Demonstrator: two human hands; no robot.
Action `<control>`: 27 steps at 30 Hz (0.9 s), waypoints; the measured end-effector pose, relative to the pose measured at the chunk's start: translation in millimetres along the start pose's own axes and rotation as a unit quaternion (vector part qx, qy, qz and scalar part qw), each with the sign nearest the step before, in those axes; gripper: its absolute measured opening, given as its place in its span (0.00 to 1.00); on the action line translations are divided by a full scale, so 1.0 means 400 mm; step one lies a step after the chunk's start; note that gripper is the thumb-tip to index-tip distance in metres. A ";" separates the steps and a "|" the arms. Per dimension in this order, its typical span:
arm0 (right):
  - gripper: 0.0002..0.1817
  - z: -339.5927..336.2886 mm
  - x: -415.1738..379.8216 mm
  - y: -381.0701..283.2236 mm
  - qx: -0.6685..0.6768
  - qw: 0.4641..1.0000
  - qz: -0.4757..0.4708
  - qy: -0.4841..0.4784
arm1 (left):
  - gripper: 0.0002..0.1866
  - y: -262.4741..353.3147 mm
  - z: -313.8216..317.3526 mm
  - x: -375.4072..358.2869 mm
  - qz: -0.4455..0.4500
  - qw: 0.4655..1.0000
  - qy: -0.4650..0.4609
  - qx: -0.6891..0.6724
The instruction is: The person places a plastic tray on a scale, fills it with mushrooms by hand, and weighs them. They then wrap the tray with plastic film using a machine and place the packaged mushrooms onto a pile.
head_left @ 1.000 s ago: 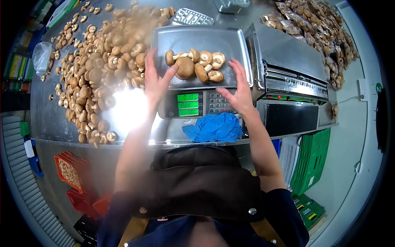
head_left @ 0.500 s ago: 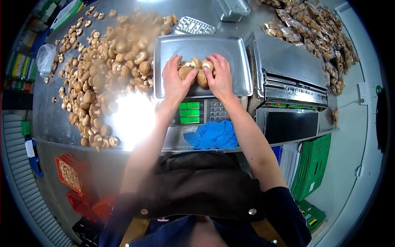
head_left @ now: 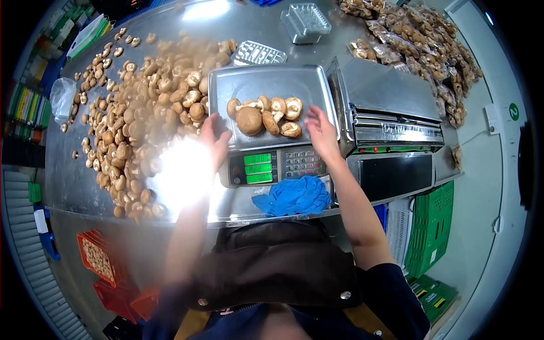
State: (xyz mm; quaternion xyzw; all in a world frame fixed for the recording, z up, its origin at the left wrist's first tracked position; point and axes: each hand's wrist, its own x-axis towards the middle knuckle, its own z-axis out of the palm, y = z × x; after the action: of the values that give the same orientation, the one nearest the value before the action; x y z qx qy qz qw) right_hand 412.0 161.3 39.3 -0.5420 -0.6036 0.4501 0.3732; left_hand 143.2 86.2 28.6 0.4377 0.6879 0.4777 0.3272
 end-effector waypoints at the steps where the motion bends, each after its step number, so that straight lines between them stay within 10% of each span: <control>1: 0.25 -0.006 0.003 0.032 -0.009 1.000 0.011 -0.022 | 0.28 -0.009 -0.007 0.007 -0.004 0.999 -0.024 0.038; 16: 0.19 -0.082 0.012 -0.090 0.001 0.996 0.046 -0.072 | 0.35 0.142 0.007 -0.011 -0.009 0.996 -0.080 -0.025; 27: 0.21 -0.612 0.104 -0.035 0.005 0.996 -0.021 -0.089 | 0.35 0.439 0.431 -0.051 0.015 0.990 -0.089 -0.105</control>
State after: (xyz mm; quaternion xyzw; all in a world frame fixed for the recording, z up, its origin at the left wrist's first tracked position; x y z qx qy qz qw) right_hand 631.7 236.2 128.4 -0.4851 -0.6434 0.4919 0.3299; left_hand 351.8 159.6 138.1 0.4522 0.5950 0.5115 0.4242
